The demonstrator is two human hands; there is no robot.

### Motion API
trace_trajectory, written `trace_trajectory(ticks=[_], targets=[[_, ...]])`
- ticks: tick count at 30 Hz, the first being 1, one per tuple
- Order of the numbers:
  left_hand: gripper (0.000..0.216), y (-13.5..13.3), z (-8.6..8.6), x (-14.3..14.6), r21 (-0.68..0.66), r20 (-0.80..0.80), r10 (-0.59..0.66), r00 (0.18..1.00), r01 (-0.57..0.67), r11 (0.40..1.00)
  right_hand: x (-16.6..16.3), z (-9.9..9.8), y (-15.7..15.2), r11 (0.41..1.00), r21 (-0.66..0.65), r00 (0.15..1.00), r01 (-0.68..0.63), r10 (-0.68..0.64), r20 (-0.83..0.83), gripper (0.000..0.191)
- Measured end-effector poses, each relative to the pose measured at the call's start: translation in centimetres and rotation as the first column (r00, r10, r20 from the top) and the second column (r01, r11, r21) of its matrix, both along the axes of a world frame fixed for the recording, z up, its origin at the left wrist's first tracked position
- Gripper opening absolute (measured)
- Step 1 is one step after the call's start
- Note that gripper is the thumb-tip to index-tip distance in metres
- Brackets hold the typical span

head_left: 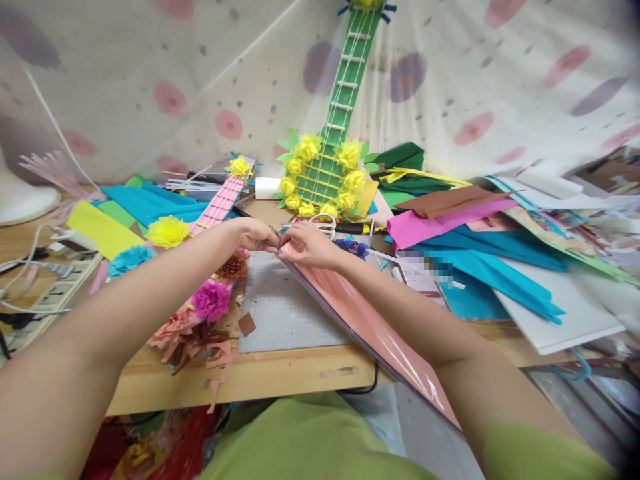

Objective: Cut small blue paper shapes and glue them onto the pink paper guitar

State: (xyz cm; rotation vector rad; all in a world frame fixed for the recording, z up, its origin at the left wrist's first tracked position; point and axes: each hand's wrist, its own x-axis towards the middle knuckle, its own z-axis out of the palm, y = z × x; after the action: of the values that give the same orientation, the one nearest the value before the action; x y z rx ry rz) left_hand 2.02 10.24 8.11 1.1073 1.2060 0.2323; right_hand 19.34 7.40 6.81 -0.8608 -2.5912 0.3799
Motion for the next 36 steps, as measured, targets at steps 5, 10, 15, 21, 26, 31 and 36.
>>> trace_trajectory(ticks=[5, 10, 15, 21, 26, 31, 36], targets=[[0.023, 0.3, 0.0, 0.0, -0.016, -0.039, 0.005, 0.999, -0.006, 1.0, -0.3, -0.5, 0.3, 0.998, 0.062, 1.0, 0.001, -0.001, 0.006, 0.026], [0.021, 0.9, 0.4, 0.1, -0.017, -0.041, -0.003, 0.999, 0.002, 1.0, -0.1, -0.5, 0.2, 0.996, 0.09, 1.0, 0.009, -0.01, 0.01, 0.028], [0.019, 1.3, 0.9, -0.3, -0.037, -0.038, -0.02, 0.999, 0.019, 0.999, 0.0, -1.0, -0.2, 0.993, 0.106, 0.997, 0.057, -0.051, -0.054, 0.03], [0.021, 1.6, 0.5, -0.8, -0.067, -0.003, -0.035, 0.999, 0.035, 0.997, 0.2, -1.4, -0.2, 0.995, 0.084, 0.993, 0.056, -0.047, -0.105, 0.033], [0.025, 1.5, 0.6, -1.1, -0.059, 0.031, 0.014, 0.999, -0.012, 0.998, 0.1, -0.6, 0.1, 0.997, 0.072, 0.998, 0.042, -0.038, -0.052, 0.028], [0.026, 1.1, 1.5, -1.0, -0.048, -0.04, 0.038, 0.998, -0.04, 0.998, 0.1, 0.3, 0.2, 0.998, 0.061, 1.0, 0.015, -0.014, -0.016, 0.028], [0.027, 0.9, 3.2, -1.7, -0.049, -0.077, 0.068, 0.995, -0.072, 0.996, 0.4, 0.4, 0.3, 0.999, 0.041, 0.999, 0.036, -0.036, -0.002, 0.025]])
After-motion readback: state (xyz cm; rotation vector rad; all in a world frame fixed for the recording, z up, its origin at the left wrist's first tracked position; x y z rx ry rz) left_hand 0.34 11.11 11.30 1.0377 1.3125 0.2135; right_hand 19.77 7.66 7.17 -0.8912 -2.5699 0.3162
